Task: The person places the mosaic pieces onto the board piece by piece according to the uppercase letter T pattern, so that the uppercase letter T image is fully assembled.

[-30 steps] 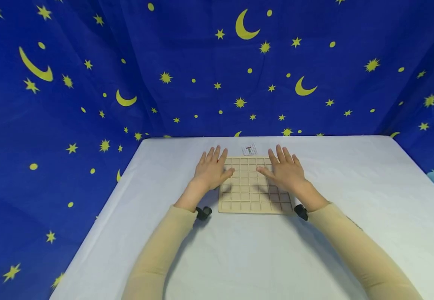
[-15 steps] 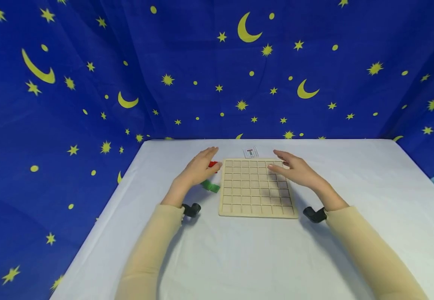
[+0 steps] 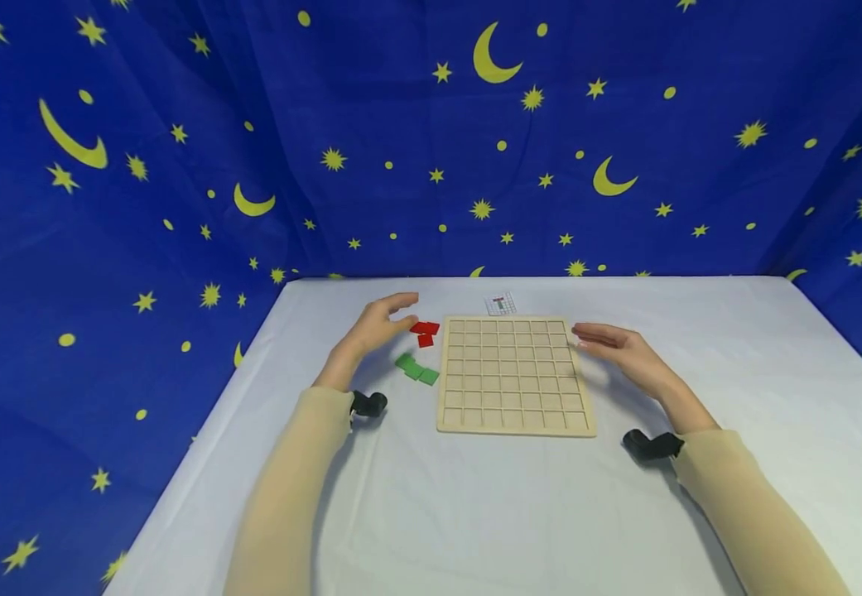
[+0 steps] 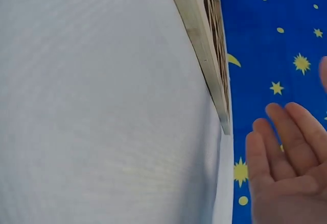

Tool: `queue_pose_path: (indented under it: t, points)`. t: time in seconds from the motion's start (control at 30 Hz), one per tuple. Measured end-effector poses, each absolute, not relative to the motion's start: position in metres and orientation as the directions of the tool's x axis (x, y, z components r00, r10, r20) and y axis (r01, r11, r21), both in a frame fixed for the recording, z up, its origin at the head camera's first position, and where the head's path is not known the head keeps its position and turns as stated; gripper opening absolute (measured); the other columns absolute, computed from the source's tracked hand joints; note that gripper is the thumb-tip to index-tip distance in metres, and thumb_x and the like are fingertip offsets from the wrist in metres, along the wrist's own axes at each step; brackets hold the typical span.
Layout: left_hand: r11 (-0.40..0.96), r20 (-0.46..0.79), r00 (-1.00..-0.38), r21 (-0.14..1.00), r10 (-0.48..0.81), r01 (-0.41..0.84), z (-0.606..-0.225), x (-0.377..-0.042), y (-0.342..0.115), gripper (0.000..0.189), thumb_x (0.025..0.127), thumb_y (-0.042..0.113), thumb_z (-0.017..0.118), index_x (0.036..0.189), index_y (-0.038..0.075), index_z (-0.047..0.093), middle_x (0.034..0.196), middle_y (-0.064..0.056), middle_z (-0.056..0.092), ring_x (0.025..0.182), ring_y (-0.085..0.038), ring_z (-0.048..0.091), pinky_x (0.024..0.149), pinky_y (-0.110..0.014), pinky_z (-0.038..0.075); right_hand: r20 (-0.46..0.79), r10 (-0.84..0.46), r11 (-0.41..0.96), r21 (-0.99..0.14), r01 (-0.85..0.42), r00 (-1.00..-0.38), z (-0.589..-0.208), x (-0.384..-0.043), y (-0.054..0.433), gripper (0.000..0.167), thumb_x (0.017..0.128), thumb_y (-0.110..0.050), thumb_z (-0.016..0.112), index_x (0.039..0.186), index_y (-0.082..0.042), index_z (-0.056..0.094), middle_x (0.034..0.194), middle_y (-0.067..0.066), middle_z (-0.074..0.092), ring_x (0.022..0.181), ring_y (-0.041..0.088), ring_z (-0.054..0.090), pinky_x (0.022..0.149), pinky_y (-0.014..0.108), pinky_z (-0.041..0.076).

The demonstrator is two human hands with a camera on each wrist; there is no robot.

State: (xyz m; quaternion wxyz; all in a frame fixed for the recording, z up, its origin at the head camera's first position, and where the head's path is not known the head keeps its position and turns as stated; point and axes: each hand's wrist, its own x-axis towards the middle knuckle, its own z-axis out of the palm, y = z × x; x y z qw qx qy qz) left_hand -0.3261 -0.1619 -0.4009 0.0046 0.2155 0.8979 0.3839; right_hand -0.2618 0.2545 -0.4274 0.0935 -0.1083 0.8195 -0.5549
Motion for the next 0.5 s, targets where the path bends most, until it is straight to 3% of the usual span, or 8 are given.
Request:
queue_pose_path:
  t: [0.23,0.5]
  points:
    - [0.587,0.134,-0.914,0.729,0.383,0.353,-0.414,-0.34,-0.16,0.043,0.092,0.01,0.061,0.133,-0.002,0.051,0.132,-0.013,0.054,0.122,-0.027,0.049,0.104,-0.037,0.036,-0.019,-0.347,0.378,-0.918,-0.121,-0.938,-0.439,-0.265,0.262,0.056,0.091,-0.021,0.065,0.137,0.003,0.044,0.141,0.02,0.042,0.129,0.037,0.039,0.106,0.052,0.027]
    - [0.547,0.104,-0.92,0.776,0.378,0.313,-0.428,-0.345,-0.161,0.043,0.091,0.004,0.06,0.132,-0.006,0.05,0.131,-0.018,0.053,0.123,-0.031,0.048,0.104,-0.039,0.036,-0.028,-0.318,0.457,-0.88,-0.127,-0.948,-0.453,-0.27,0.266,0.055,0.087,-0.021,0.069,0.135,-0.001,0.05,0.139,0.016,0.046,0.13,0.032,0.039,0.108,0.048,0.026]
